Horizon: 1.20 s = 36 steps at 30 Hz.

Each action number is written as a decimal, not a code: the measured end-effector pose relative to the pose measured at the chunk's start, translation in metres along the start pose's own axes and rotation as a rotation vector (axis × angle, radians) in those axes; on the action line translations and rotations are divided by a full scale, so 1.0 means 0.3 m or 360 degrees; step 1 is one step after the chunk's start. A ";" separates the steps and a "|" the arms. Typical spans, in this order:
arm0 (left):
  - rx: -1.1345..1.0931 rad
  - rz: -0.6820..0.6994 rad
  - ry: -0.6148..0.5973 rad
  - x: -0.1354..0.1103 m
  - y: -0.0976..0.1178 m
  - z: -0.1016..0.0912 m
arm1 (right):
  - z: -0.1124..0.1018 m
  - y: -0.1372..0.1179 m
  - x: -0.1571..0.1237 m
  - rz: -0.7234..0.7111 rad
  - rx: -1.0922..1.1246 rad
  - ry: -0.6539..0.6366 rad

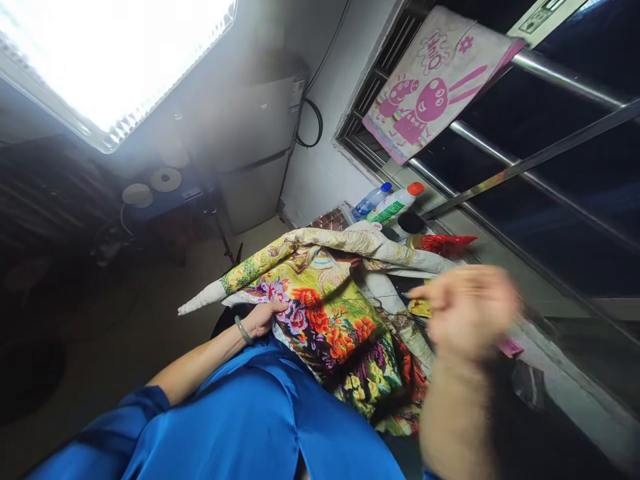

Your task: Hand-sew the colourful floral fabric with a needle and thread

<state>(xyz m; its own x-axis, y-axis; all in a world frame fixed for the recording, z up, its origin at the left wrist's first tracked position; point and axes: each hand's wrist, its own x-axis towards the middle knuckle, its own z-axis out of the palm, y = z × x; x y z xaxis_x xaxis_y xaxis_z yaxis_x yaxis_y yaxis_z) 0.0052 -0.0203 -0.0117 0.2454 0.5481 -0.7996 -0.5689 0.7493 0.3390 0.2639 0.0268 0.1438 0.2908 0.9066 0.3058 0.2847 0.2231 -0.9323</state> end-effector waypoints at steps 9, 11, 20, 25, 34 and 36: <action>-0.0012 -0.0066 -0.0026 0.016 -0.007 -0.012 | 0.341 0.247 -0.410 0.0506 -0.0598 -0.1081; -0.0019 -0.0068 -0.0023 0.017 -0.006 -0.009 | 0.338 0.259 -0.408 0.0454 -0.0710 -0.1079; -0.0029 -0.0051 -0.0087 0.028 -0.012 -0.022 | 0.340 0.255 -0.386 0.0307 -0.0908 -0.1200; -0.0014 -0.0010 -0.0041 0.029 -0.014 -0.021 | 0.345 0.250 -0.381 0.0211 -0.1109 -0.1287; 0.0014 0.0009 -0.0039 0.045 -0.022 -0.040 | 0.372 0.224 -0.393 0.0237 -0.1274 -0.1314; 0.0041 -0.0008 -0.0002 0.052 -0.024 -0.045 | 0.360 0.244 -0.394 0.0328 -0.1072 -0.1278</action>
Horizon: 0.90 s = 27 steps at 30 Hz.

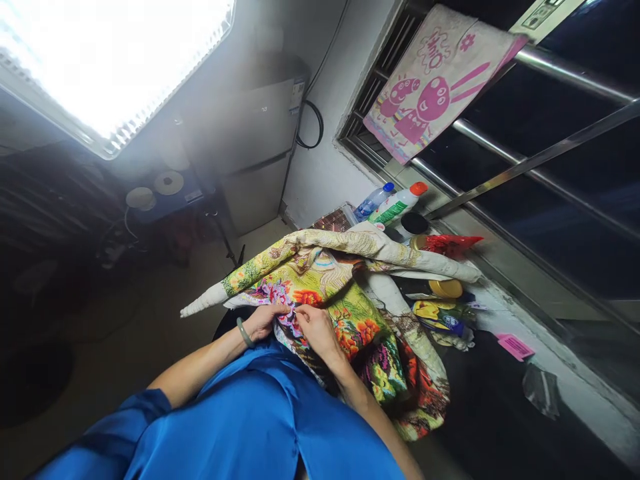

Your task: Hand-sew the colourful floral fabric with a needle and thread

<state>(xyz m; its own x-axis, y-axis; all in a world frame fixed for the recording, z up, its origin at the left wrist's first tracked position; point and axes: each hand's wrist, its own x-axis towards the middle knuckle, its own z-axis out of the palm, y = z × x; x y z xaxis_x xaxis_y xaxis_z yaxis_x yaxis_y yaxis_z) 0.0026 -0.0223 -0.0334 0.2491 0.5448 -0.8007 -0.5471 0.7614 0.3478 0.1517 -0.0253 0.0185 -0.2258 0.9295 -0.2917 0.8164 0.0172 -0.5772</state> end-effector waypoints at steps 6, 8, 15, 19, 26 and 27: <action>0.0045 -0.0107 -0.0045 0.005 0.003 0.004 | 0.022 0.067 0.010 -0.0005 0.0526 0.0117; 0.0049 -0.0124 -0.0051 0.005 0.004 0.004 | 0.031 0.077 0.016 0.0022 0.0611 0.0114; 0.0021 -0.0093 -0.0063 0.010 0.002 -0.001 | 0.049 0.097 0.023 0.0069 0.0801 0.0104; 0.0014 -0.0112 -0.0077 0.012 0.004 -0.002 | 0.061 0.097 0.022 0.0128 0.0886 0.0118; 0.0001 -0.0113 -0.0165 0.009 0.003 -0.004 | 0.073 0.075 0.028 0.0165 0.0930 0.0169; 0.0004 -0.0090 -0.0164 0.009 0.001 -0.006 | 0.070 0.073 0.026 0.0136 0.0889 0.0195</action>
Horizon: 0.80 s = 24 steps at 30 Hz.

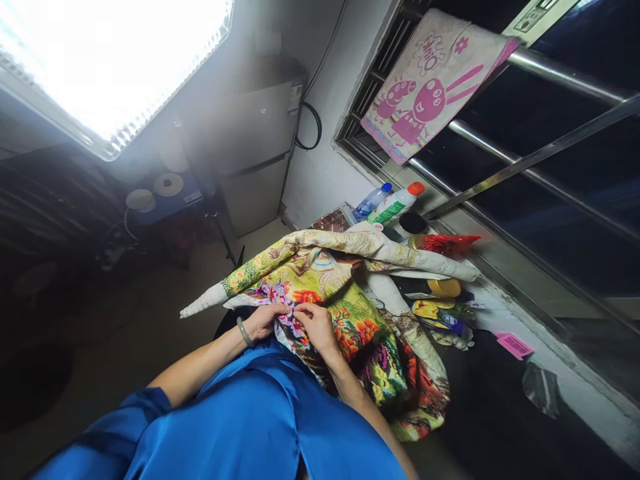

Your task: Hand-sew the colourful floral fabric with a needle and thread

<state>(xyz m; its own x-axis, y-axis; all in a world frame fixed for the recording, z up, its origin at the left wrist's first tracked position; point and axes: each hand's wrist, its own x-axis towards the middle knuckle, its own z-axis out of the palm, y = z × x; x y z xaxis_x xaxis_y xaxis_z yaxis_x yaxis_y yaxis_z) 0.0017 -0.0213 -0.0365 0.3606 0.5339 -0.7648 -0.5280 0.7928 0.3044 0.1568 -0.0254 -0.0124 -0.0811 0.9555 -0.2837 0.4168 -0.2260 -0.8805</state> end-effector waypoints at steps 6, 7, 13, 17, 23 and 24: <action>0.0053 0.0080 0.0000 0.007 -0.010 -0.010 | -0.007 0.000 -0.014 -0.0169 -0.0359 0.0098; 0.0071 0.0093 0.0012 0.007 -0.011 -0.009 | -0.003 0.002 -0.015 -0.0173 -0.0379 0.0090; 0.0129 0.0153 0.0039 -0.002 -0.010 0.004 | 0.004 -0.025 -0.018 -0.0188 -0.0442 -0.0003; 0.0150 0.0175 0.0049 -0.005 -0.009 0.006 | 0.012 -0.067 -0.027 -0.0305 -0.0757 -0.0003; 0.0176 0.0185 0.0076 -0.011 -0.004 0.009 | 0.018 -0.163 -0.013 -0.0254 -0.0682 0.0096; 0.0162 0.0179 0.0086 -0.014 -0.002 0.011 | -0.019 -0.195 -0.015 -0.0293 -0.0423 0.0103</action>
<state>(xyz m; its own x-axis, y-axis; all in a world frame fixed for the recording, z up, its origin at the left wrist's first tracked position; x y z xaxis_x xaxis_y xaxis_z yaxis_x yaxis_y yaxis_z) 0.0031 -0.0230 -0.0314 0.2604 0.6066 -0.7512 -0.4809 0.7561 0.4439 0.1379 -0.0152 0.0426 -0.1228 0.9877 -0.0965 0.6226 0.0010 -0.7825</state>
